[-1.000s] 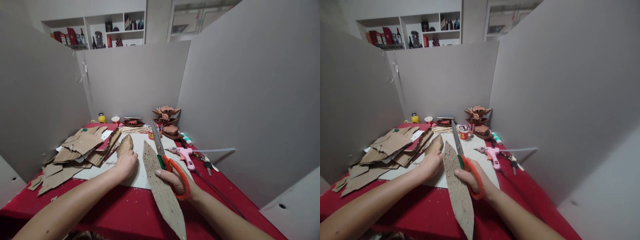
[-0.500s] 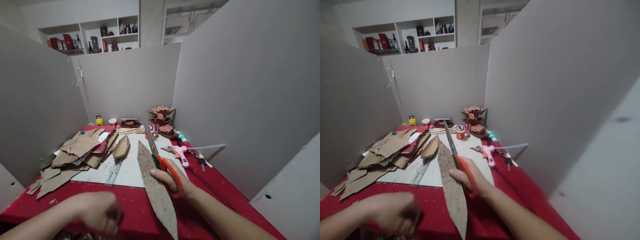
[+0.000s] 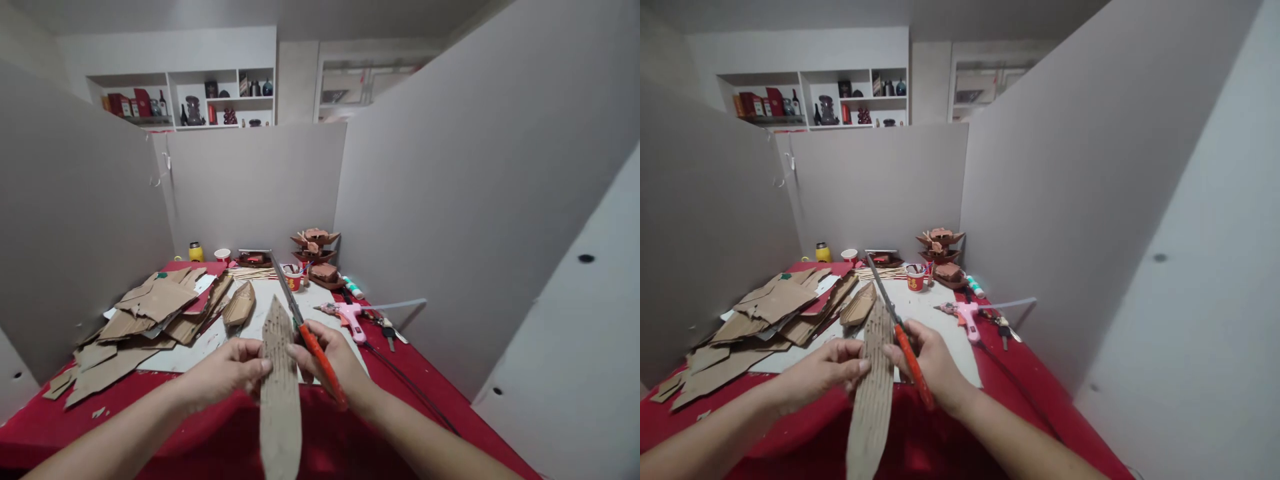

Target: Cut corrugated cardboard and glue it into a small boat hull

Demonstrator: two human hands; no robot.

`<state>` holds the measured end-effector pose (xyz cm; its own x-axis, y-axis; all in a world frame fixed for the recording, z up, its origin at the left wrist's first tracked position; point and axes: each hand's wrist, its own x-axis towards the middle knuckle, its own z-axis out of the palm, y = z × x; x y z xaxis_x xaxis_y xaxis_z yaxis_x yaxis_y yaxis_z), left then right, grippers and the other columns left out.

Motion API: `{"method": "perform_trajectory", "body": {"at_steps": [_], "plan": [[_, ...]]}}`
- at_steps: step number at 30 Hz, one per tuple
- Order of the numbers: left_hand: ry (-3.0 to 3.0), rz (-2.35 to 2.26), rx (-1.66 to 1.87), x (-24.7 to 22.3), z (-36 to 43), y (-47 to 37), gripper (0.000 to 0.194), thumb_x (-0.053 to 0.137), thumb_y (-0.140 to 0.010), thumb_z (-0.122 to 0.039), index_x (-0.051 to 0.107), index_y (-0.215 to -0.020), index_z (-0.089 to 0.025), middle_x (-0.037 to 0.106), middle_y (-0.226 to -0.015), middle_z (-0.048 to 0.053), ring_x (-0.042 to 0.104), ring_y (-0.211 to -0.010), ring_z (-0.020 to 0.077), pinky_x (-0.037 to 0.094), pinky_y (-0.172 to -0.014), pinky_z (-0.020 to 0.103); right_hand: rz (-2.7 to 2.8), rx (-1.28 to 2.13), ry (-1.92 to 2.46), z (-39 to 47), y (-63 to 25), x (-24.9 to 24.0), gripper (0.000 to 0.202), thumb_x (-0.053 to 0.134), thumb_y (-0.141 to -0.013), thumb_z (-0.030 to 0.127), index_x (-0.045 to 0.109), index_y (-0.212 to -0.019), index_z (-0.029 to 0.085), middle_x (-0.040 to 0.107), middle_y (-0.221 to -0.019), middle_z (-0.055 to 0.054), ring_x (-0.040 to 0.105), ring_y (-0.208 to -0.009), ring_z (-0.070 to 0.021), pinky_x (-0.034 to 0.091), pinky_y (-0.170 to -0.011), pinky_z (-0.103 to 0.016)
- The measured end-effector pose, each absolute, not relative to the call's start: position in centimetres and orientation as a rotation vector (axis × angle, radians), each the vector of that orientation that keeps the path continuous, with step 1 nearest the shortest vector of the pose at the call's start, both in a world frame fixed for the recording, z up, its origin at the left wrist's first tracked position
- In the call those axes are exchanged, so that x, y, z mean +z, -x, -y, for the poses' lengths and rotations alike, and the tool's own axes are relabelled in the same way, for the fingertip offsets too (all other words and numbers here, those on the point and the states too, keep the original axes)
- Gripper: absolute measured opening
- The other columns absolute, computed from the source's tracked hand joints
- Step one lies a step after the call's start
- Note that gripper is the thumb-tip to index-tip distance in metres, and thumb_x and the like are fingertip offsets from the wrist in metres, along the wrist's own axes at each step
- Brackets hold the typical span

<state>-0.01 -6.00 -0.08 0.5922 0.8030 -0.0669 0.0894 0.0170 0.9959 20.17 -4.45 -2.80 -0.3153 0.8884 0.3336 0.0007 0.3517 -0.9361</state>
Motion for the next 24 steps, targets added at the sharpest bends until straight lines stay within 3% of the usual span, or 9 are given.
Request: {"method": "perform_trajectory", "body": {"at_steps": [5,9,12,16,18,21,24], "plan": [[-1.559,-0.767,0.292,1.6,5.4,1.2,0.021,0.068,-0.074,-0.035,0.063,-0.071,-0.015,0.053,-0.062,-0.001,0.047,-0.056,0.0107,0.040,-0.059,0.024,1.551,1.073,0.858,3.5,-21.3,-0.8,0.031,0.070,-0.076,0.045,0.051,-0.078,0.020,0.051,-0.046,0.008,0.046,-0.036,-0.0088,0.039,-0.036,-0.019],[-1.575,-0.800,0.243,2.1,4.9,1.3,0.010,0.063,-0.065,-0.025,0.063,-0.064,-0.015,0.055,-0.058,-0.001,0.046,-0.053,0.0108,0.038,-0.058,0.025,1.545,1.248,0.815,3.1,-21.3,-0.6,0.035,0.075,-0.070,0.043,0.051,-0.077,0.019,0.051,-0.044,0.009,0.044,-0.032,-0.0075,0.036,-0.032,-0.017],[-1.568,-0.817,0.247,2.3,4.4,1.5,0.005,0.058,-0.058,-0.018,0.057,-0.053,-0.016,0.048,-0.049,-0.004,0.037,-0.047,0.0089,0.031,-0.051,0.023,1.459,1.393,0.744,2.8,-21.0,-1.5,0.035,0.078,-0.068,0.039,0.051,-0.079,0.019,0.051,-0.044,0.010,0.043,-0.032,-0.0061,0.036,-0.031,-0.016],[-1.527,-0.758,0.284,1.9,3.6,2.0,0.018,0.060,-0.056,-0.015,0.046,-0.044,-0.016,0.034,-0.043,-0.007,0.022,-0.043,0.0066,0.018,-0.044,0.024,1.404,1.487,0.735,2.7,-20.6,-2.3,0.038,0.079,-0.066,0.039,0.054,-0.084,0.017,0.055,-0.050,0.008,0.048,-0.035,-0.0071,0.039,-0.033,-0.016],[-1.431,-0.755,0.508,1.3,3.2,2.1,0.023,0.067,-0.062,-0.021,0.050,-0.048,-0.016,0.039,-0.045,-0.006,0.026,-0.044,0.0067,0.021,-0.044,0.023,1.386,1.453,0.750,2.6,-20.5,-2.2,0.039,0.081,-0.064,0.037,0.054,-0.084,0.016,0.055,-0.051,0.007,0.051,-0.037,-0.0084,0.042,-0.036,-0.018],[-1.243,-0.759,0.915,0.0,2.8,2.0,0.024,0.068,-0.070,-0.040,0.062,-0.069,-0.017,0.056,-0.060,0.000,0.047,-0.052,0.0113,0.036,-0.050,0.023,1.291,1.291,0.764,2.4,-20.2,-1.8,0.038,0.078,-0.068,0.037,0.050,-0.085,0.018,0.056,-0.055,0.007,0.057,-0.045,-0.0096,0.048,-0.044,-0.020],[-1.170,-0.734,1.007,-1.1,2.9,1.0,0.031,0.070,-0.072,-0.039,0.066,-0.091,-0.016,0.066,-0.083,0.006,0.061,-0.067,0.0166,0.046,-0.056,0.025,1.185,1.099,0.767,2.0,-19.6,-1.6,0.038,0.076,-0.072,0.039,0.046,-0.087,0.021,0.056,-0.064,0.007,0.060,-0.052,-0.0091,0.051,-0.051,-0.020]]}}
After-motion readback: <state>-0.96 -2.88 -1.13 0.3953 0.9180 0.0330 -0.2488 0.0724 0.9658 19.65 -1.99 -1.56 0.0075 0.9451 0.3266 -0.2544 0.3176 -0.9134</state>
